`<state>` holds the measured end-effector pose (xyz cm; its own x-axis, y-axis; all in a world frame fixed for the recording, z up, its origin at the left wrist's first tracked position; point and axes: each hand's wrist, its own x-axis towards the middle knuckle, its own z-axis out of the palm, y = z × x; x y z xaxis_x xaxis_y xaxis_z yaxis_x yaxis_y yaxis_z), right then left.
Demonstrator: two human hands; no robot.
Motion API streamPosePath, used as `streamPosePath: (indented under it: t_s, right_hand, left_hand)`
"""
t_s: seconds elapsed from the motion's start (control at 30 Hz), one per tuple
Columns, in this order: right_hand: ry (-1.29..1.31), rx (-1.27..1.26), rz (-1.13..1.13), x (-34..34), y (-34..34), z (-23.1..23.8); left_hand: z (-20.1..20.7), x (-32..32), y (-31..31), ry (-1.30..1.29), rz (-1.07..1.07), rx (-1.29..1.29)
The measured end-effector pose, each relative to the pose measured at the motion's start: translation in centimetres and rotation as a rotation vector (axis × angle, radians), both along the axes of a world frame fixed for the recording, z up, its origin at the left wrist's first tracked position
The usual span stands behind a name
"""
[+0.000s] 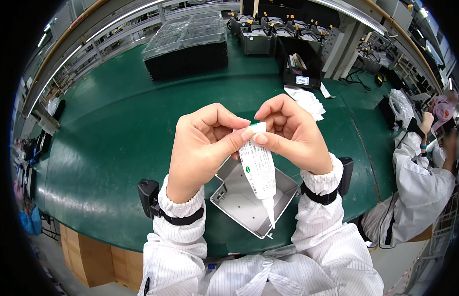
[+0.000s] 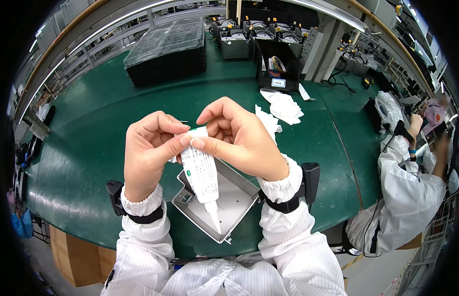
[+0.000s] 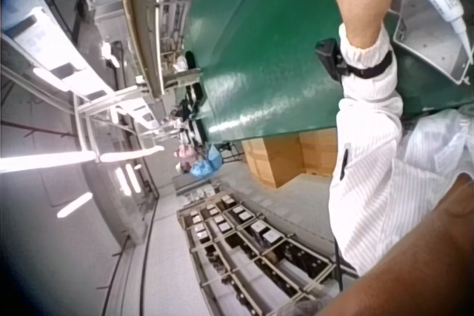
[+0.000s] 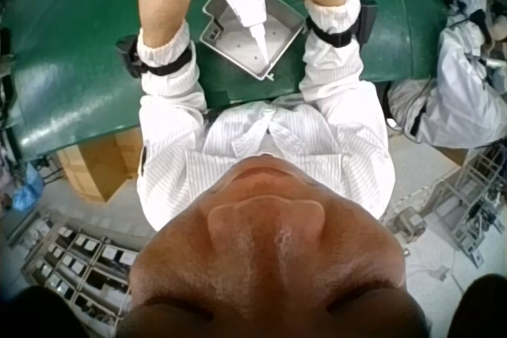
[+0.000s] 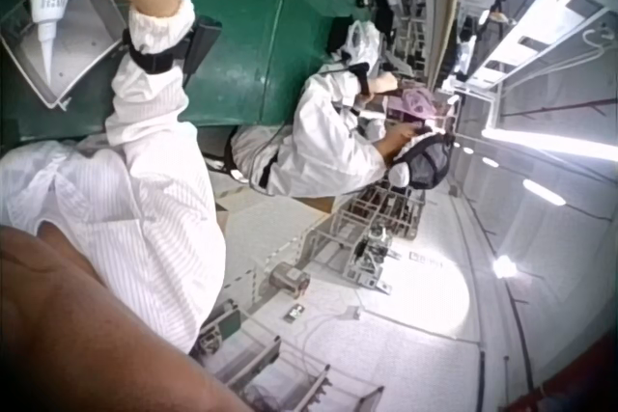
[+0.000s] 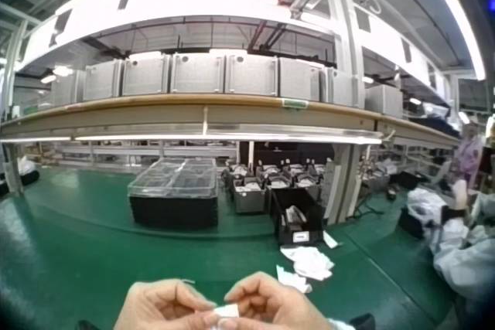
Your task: Applying industrial sealant or glue from a tube to the inner seams of a small metal enclosure.
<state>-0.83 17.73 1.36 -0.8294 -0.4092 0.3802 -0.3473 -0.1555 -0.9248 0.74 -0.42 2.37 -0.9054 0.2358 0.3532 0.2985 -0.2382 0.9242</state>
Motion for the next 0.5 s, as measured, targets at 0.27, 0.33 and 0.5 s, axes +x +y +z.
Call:
streamPosePath:
  t_s: [0.27, 0.33, 0.5]
  right_hand:
    - [0.094, -0.009, -0.052, 0.4, -0.1, 0.2]
    - [0.170, -0.061, -0.096, 0.1, -0.3, -0.4]
    - [0.324, -0.015, -0.178, -0.1, -0.2, -0.4]
  left_hand:
    - [0.2, -0.2, 0.1, 0.013, -0.074, 0.028]
    - [0.0, -0.2, 0.1, 0.037, -0.083, 0.057]
    - [-0.1, 0.0, 0.3, 0.047, -0.050, -0.005]
